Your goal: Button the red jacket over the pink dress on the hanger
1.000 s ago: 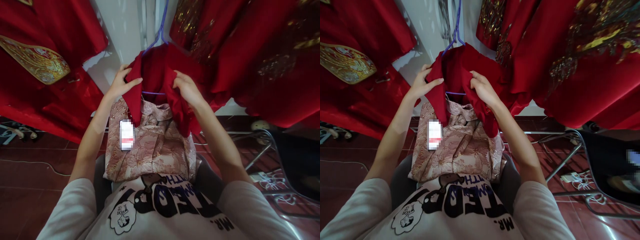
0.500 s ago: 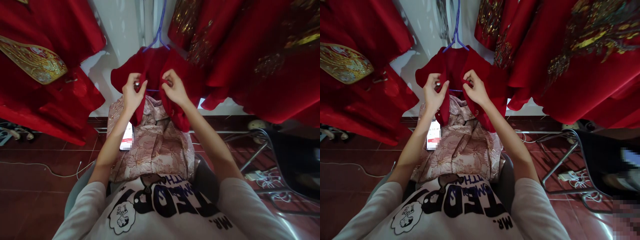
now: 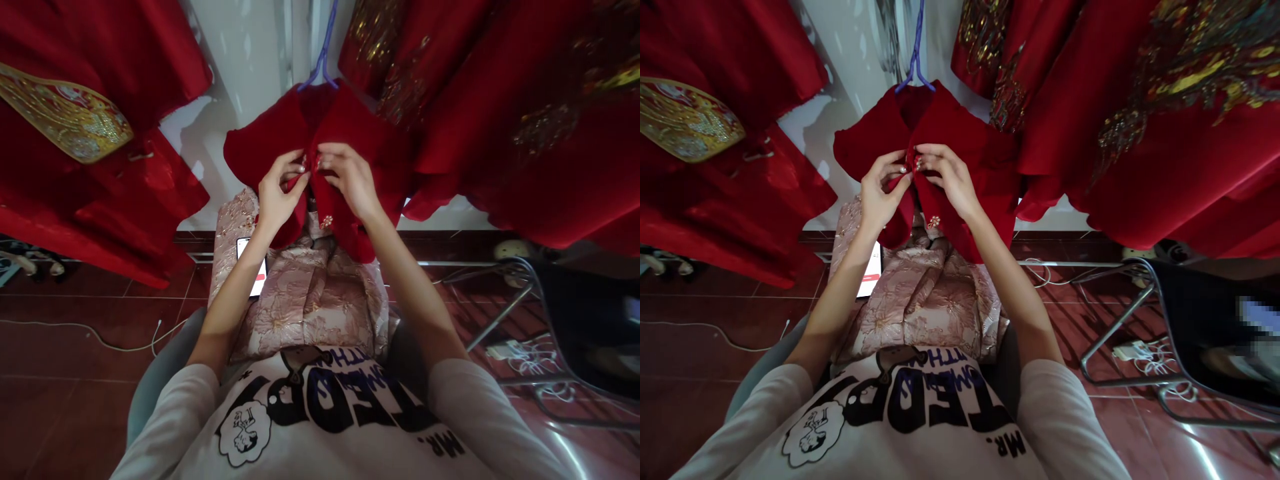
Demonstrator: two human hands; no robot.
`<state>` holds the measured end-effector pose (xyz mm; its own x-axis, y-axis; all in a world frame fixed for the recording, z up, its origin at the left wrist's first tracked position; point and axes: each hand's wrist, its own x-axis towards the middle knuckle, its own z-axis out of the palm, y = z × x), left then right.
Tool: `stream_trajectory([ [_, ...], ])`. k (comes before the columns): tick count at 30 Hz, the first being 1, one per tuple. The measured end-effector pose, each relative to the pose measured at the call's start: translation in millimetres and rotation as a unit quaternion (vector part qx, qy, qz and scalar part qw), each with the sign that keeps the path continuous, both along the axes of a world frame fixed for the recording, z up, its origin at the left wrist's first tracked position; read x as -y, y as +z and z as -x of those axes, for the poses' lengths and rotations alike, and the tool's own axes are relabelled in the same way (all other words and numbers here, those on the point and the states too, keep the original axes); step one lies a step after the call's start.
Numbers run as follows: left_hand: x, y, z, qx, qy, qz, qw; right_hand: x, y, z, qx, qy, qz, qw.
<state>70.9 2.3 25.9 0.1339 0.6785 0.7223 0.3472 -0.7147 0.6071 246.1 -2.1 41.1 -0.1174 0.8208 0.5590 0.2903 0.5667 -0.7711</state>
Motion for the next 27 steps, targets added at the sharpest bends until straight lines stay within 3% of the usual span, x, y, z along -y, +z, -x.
stream_trajectory([
  [6,-1.6,-4.3,2.4,0.011,0.008,0.003,1.0,3.5,-7.2,3.9,-0.003,-0.014,-0.041,0.999],
  [16,18.1,26.0,12.6,-0.105,-0.028,-0.003,0.994,18.5,-9.8,11.1,-0.02,-0.069,-0.072,0.995],
  [27,17.0,38.3,9.2,-0.154,-0.024,-0.038,0.987,20.6,-9.4,2.1,-0.024,-0.047,-0.081,0.995],
])
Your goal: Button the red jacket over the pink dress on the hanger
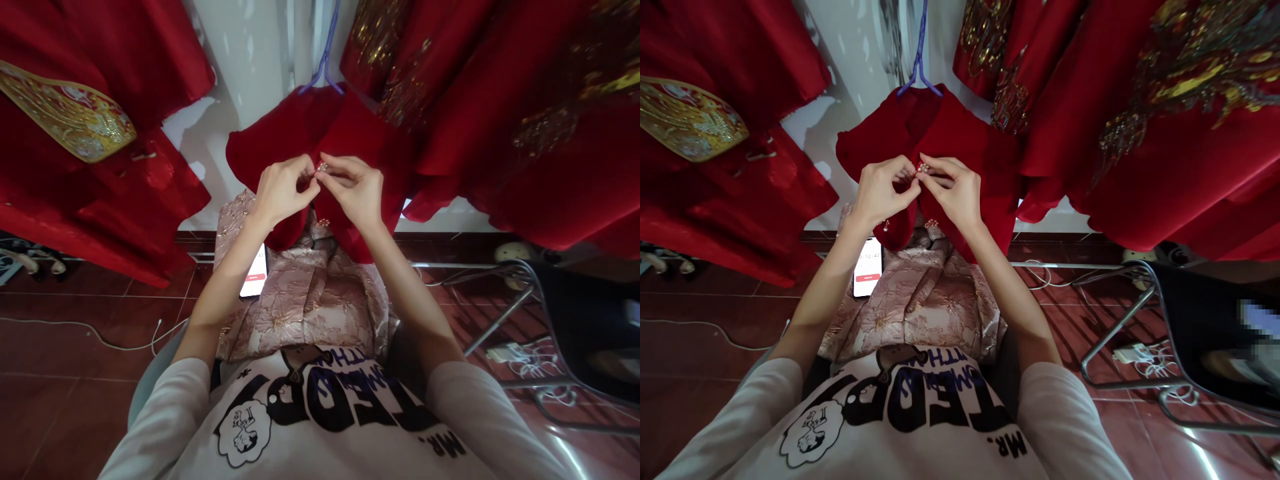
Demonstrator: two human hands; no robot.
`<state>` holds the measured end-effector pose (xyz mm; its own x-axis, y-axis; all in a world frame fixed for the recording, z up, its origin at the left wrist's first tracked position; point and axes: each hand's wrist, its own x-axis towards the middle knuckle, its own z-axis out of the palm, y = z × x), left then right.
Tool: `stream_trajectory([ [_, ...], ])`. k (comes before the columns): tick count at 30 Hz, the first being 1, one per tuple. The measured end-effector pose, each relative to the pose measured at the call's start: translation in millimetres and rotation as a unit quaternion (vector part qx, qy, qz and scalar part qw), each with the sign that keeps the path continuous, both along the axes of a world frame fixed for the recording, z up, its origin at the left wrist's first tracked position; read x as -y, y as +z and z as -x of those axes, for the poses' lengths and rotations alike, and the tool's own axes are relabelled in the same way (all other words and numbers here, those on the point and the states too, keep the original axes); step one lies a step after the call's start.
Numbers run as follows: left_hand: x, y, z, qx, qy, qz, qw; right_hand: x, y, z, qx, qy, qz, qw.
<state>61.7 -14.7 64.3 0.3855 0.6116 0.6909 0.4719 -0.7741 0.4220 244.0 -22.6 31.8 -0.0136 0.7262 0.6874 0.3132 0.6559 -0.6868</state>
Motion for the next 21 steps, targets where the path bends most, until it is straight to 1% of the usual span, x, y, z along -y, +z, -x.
stream_trajectory([
  [7,4.5,2.4,-1.0,-0.039,0.019,-0.012,0.999,4.2,1.5,-3.6,0.001,0.014,0.007,1.0],
  [10,1.5,1.9,-0.7,-0.035,0.011,-0.01,0.999,4.7,2.4,-4.1,0.006,0.012,0.016,1.0],
  [14,-2.8,-0.5,-1.2,-0.014,-0.008,0.008,1.0,5.2,4.3,-5.1,0.024,0.012,0.007,1.0],
  [17,-3.7,-6.7,-3.6,0.019,-0.034,0.045,0.998,8.8,5.2,-5.3,0.065,-0.004,0.001,0.998],
  [21,-4.1,-22.1,-8.4,0.101,-0.075,0.133,0.983,18.6,-0.4,-2.4,0.138,-0.011,-0.018,0.99],
])
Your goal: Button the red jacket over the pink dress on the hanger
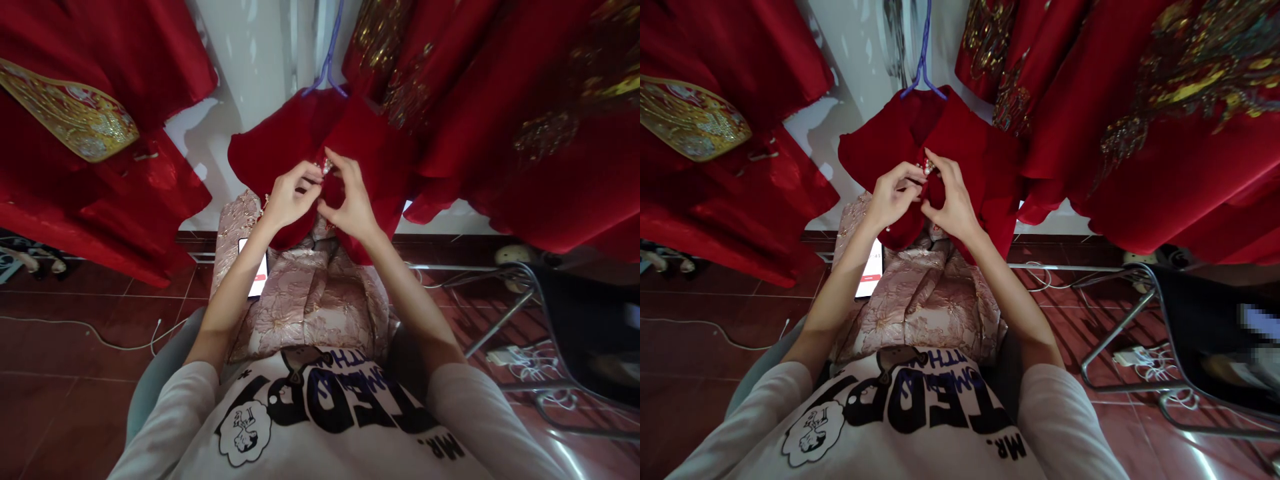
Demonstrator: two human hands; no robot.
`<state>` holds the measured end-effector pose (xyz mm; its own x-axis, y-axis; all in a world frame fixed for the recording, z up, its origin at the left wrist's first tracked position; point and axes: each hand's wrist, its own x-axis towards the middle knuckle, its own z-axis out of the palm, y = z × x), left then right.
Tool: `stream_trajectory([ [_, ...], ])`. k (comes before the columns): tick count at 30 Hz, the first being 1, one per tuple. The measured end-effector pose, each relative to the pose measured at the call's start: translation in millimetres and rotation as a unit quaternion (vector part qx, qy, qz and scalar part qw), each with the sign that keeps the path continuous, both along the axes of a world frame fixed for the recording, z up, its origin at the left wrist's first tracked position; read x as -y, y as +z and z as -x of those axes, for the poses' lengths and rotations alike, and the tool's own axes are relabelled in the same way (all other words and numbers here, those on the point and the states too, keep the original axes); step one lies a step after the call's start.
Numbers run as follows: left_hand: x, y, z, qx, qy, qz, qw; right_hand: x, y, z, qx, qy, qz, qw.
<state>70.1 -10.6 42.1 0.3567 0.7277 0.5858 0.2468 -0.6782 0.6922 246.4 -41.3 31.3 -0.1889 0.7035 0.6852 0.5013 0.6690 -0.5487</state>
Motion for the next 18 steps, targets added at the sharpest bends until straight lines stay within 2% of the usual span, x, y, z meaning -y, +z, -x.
stream_trajectory([
  [3,-1.0,-11.0,-0.9,0.044,-0.013,0.06,0.997,6.9,-7.7,-0.9,0.034,-0.001,0.002,0.999],
  [7,-5.9,-21.8,8.9,0.092,0.015,0.097,0.991,6.7,-10.5,-23.6,0.035,-0.058,0.037,0.997],
  [10,-13.3,-29.9,26.5,0.121,0.069,0.081,0.987,4.8,-0.1,-55.9,0.044,-0.102,0.063,0.992],
  [12,-17.6,-34.8,40.2,0.126,0.119,0.062,0.983,8.6,13.3,-75.8,0.039,-0.104,0.08,0.991],
  [15,-18.9,-39.0,55.7,0.095,0.185,0.069,0.976,25.2,38.2,-89.5,-0.001,-0.031,0.121,0.992],
  [18,-14.8,-38.4,60.1,0.043,0.191,0.111,0.974,46.3,57.5,-79.7,-0.035,0.09,0.199,0.975],
])
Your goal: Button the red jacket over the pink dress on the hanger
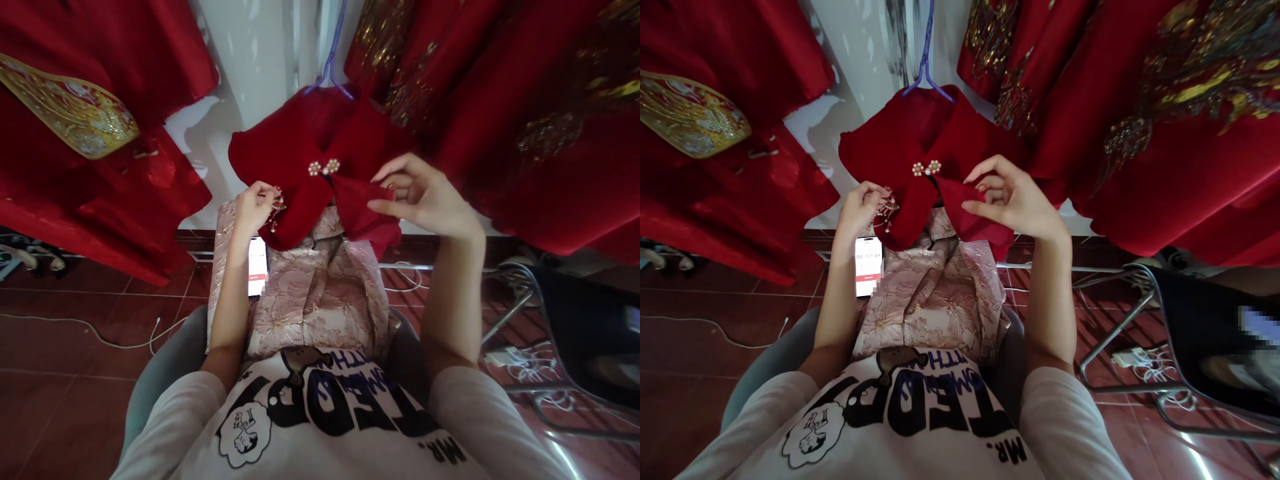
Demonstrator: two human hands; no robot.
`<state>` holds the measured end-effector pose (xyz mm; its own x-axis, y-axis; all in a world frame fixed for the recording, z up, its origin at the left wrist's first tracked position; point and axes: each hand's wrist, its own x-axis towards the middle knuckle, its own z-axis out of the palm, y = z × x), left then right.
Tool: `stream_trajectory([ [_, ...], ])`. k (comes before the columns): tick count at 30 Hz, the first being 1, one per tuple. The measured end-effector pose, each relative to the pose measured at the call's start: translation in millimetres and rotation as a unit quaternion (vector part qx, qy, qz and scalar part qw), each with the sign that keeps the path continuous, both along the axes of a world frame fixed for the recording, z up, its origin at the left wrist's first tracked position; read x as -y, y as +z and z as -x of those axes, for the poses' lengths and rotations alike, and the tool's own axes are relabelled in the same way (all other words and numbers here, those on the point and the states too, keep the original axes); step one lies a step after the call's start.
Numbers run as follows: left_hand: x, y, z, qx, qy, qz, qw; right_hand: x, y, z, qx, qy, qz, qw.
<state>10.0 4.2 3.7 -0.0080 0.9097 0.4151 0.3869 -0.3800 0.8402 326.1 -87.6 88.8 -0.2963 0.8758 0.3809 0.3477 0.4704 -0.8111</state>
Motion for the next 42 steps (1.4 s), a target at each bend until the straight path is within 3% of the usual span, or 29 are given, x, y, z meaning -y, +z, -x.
stream_trajectory([
  [3,4.2,3.1,-2.1,-0.002,-0.012,0.03,0.999,11.9,3.6,26.1,-0.009,0.105,0.078,0.991],
  [7,6.8,5.8,-1.2,-0.022,0.014,0.035,0.999,3.6,-16.4,69.4,-0.007,0.166,0.116,0.979],
  [10,7.3,4.5,1.2,-0.026,0.017,0.032,0.999,-17.1,-39.6,98.9,-0.001,0.121,0.077,0.99],
  [13,6.4,1.4,0.2,0.01,-0.028,0.055,0.998,-42.7,-59.9,120.8,0.027,0.015,0.013,0.999],
  [18,3.9,-2.4,-3.2,0.053,-0.053,0.073,0.995,-71.3,-77.6,137.5,0.03,-0.082,-0.031,0.996],
  [32,2.2,-5.9,-1.8,0.102,-0.051,0.054,0.992,-70.1,-84.0,139.2,-0.015,-0.095,-0.024,0.995],
  [42,0.6,-6.1,-5.6,0.111,-0.049,0.071,0.99,-72.9,-80.4,142.0,0.011,-0.129,-0.043,0.991],
])
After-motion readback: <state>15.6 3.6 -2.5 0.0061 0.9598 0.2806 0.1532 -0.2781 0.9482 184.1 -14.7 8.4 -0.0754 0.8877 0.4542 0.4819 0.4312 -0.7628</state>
